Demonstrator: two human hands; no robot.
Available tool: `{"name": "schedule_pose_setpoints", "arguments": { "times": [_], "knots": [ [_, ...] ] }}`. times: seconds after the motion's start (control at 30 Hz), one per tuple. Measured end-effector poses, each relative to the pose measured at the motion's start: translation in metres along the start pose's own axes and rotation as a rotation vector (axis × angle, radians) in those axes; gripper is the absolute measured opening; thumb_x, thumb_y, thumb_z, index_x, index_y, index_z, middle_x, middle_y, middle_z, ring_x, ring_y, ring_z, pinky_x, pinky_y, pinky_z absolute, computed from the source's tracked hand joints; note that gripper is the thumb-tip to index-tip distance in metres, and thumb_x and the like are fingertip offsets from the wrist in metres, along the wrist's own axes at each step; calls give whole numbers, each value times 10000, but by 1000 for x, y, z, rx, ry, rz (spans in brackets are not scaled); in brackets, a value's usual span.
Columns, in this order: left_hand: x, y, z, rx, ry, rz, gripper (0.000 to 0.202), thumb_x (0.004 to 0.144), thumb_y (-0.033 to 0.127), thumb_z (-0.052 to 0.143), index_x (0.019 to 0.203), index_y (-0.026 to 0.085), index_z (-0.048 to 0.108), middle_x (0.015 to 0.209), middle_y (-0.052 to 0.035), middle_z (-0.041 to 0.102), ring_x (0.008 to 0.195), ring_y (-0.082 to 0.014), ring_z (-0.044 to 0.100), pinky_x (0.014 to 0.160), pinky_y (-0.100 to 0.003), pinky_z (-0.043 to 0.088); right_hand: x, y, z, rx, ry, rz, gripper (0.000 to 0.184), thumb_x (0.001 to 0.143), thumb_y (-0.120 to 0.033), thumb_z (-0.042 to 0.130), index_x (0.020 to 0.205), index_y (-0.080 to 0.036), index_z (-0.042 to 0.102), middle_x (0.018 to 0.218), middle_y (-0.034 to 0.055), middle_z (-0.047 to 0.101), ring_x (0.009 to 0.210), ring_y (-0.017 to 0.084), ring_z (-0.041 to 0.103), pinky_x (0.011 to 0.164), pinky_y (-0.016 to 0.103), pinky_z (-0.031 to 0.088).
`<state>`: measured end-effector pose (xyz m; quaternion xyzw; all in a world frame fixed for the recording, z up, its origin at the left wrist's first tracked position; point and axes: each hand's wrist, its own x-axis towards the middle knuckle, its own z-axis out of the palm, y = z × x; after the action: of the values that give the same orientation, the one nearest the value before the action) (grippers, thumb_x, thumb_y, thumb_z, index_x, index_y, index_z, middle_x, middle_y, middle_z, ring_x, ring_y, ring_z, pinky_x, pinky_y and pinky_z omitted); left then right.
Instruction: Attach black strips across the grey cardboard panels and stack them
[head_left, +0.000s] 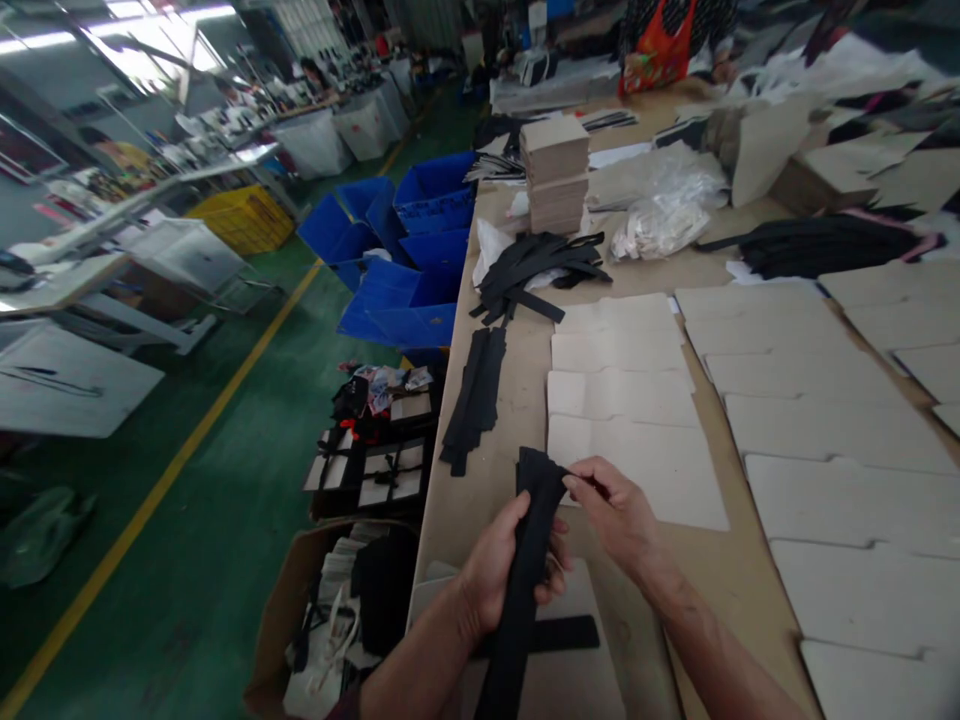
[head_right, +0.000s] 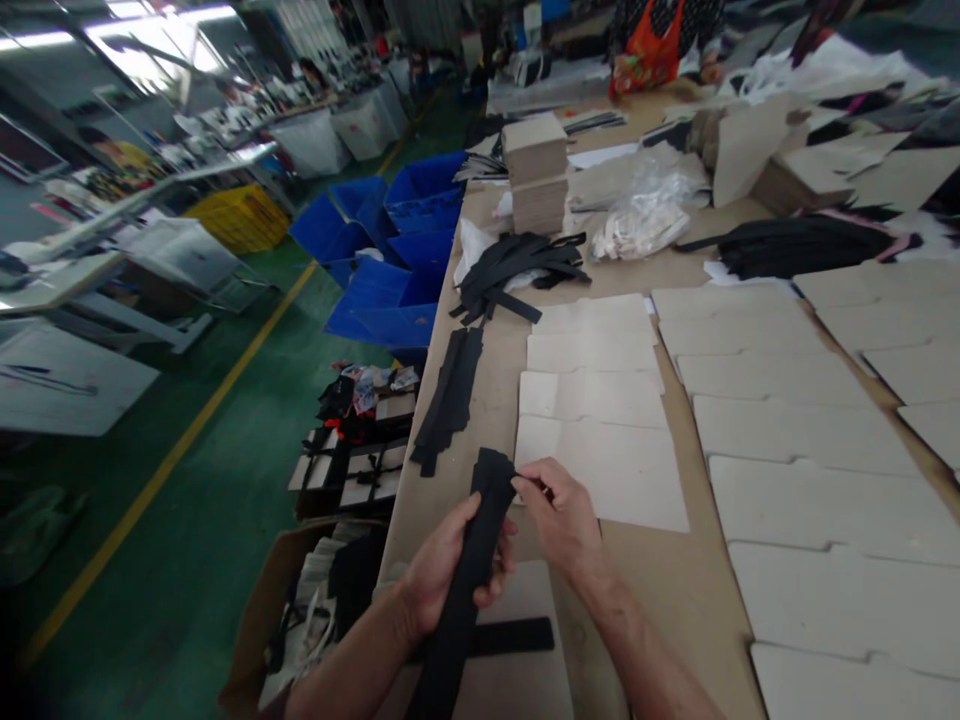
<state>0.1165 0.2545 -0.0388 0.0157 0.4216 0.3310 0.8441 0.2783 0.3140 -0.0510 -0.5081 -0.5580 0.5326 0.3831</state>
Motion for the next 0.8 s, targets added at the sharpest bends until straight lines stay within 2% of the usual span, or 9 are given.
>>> {"name": "schedule_pose_setpoints", "arguments": {
  "times": [0.1,0.2,0.37,0.5,0.6,0.7,0.8],
  "knots": [
    [1,3,-3,-5,-31,38,489,913,546,417,982,110,627,821,-128,700,568,-183,682,414,-201,466,7,11,-8,279,181,223,277,825,-486,633,821,-216,573,538,-34,583,439,98,431,420,213,318],
    [-2,5,-12,-46,-61,87,371,897,436,497,1003,107,632,898,-141,708,624,-189,698,428,-190,465,12,25,-20,482,272,245,305,789,-481,690,816,-227,523,460,-63,535,388,77,374,381,182,260],
    [-9,14,-22,-74,-49,143,535,907,541,433,1057,71,638,940,-177,703,677,-229,704,434,-211,474,8,36,-46,633,94,232,276,720,-362,799,842,-195,616,528,-65,504,446,36,399,428,133,316],
    [-9,21,-23,-61,-64,180,563,906,540,402,1161,82,609,1053,-187,677,811,-290,704,474,-262,526,2,34,-58,841,81,310,270,697,-302,816,861,-205,625,607,-56,539,425,11,377,396,112,316],
    [-8,25,-23,-52,-88,188,567,903,521,398,1202,80,592,1082,-194,667,839,-304,697,495,-283,539,3,31,-59,871,60,354,254,708,-300,807,860,-207,626,522,-73,482,374,15,343,337,106,281],
    [-11,25,-26,-53,-63,216,530,902,460,413,1208,64,588,1046,-186,673,816,-280,689,475,-256,507,21,25,-55,875,62,353,264,687,-281,822,855,-204,634,493,-80,468,367,25,378,322,103,318],
    [-15,21,-34,-69,84,235,466,895,416,466,1147,52,611,939,-155,691,719,-214,673,428,-214,449,65,6,-47,885,142,270,312,620,-237,860,824,-199,627,564,-67,536,416,36,464,343,101,402]
  ]
}}
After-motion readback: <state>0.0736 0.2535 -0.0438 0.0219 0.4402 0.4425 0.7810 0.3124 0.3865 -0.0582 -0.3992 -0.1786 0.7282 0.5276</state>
